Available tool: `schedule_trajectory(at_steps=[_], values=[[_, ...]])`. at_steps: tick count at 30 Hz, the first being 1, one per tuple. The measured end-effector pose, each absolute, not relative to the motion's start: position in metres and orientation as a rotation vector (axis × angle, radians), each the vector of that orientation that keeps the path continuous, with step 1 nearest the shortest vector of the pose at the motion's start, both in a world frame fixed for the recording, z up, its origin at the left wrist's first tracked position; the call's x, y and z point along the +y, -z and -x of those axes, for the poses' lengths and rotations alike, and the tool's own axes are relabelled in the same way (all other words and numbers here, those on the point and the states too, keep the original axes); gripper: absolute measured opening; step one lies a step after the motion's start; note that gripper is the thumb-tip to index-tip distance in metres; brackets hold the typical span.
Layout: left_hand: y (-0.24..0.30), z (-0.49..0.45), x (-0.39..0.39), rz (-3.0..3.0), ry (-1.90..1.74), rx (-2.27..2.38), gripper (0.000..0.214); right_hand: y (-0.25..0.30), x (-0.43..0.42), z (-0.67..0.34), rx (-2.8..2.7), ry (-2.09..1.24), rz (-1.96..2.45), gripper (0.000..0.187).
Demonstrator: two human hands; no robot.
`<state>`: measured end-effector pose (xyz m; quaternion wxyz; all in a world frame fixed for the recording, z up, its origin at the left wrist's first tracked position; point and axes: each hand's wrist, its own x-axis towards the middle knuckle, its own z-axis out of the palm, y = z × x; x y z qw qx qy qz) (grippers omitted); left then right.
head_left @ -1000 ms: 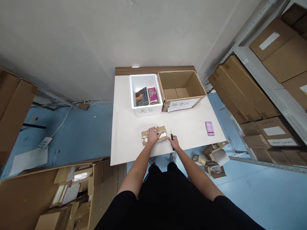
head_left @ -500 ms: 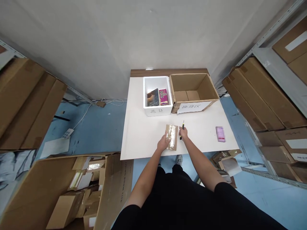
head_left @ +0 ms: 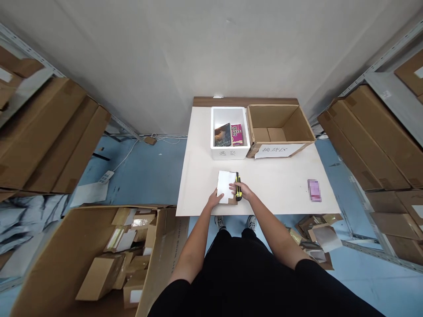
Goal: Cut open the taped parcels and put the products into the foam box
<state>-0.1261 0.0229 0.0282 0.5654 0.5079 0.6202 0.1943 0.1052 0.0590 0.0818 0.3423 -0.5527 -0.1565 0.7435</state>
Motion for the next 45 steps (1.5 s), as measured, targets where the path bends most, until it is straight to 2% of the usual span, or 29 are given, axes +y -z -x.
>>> schedule_trajectory(at_steps=[4,9,14,17,21,24,28,31,38,45], values=[[-0.021,0.094,0.018,-1.192,-0.433,1.450,0.080,-0.065,0.039,-0.141,-0.438,-1.454,1.636,0.024],[-0.015,0.023,0.017,-1.148,-0.472,1.421,0.080,-0.060,0.004,-0.203,-0.381,-1.351,1.764,0.029],[-0.011,0.004,0.021,-0.967,-0.594,1.308,0.066,-0.093,0.028,-0.217,-0.387,-1.500,1.543,0.022],[-0.014,0.024,0.021,-0.959,-0.565,1.475,0.076,-0.108,0.051,-0.195,-0.418,-1.690,1.468,0.018],[-0.036,0.064,0.027,-1.288,-0.511,1.769,0.087,-0.108,0.061,-0.150,-0.541,-1.952,1.484,0.024],[-0.062,0.085,0.048,-1.684,-0.453,1.625,0.088,-0.103,0.058,-0.133,-0.672,-1.967,1.551,0.033],[-0.083,0.085,0.082,-1.964,-0.116,1.400,0.125,-0.099,0.058,-0.142,-0.841,-1.919,1.560,0.030],[-0.085,0.069,0.089,-1.956,0.015,1.451,0.132,-0.103,0.064,-0.155,-1.008,-1.739,1.702,0.027],[-0.078,0.028,0.080,-1.859,0.012,1.602,0.125,-0.114,0.101,-0.149,-1.686,-1.244,1.963,0.035],[-0.072,0.023,0.083,-1.812,0.012,1.605,0.122,-0.107,0.126,-0.129,-1.858,-1.166,2.089,0.037]])
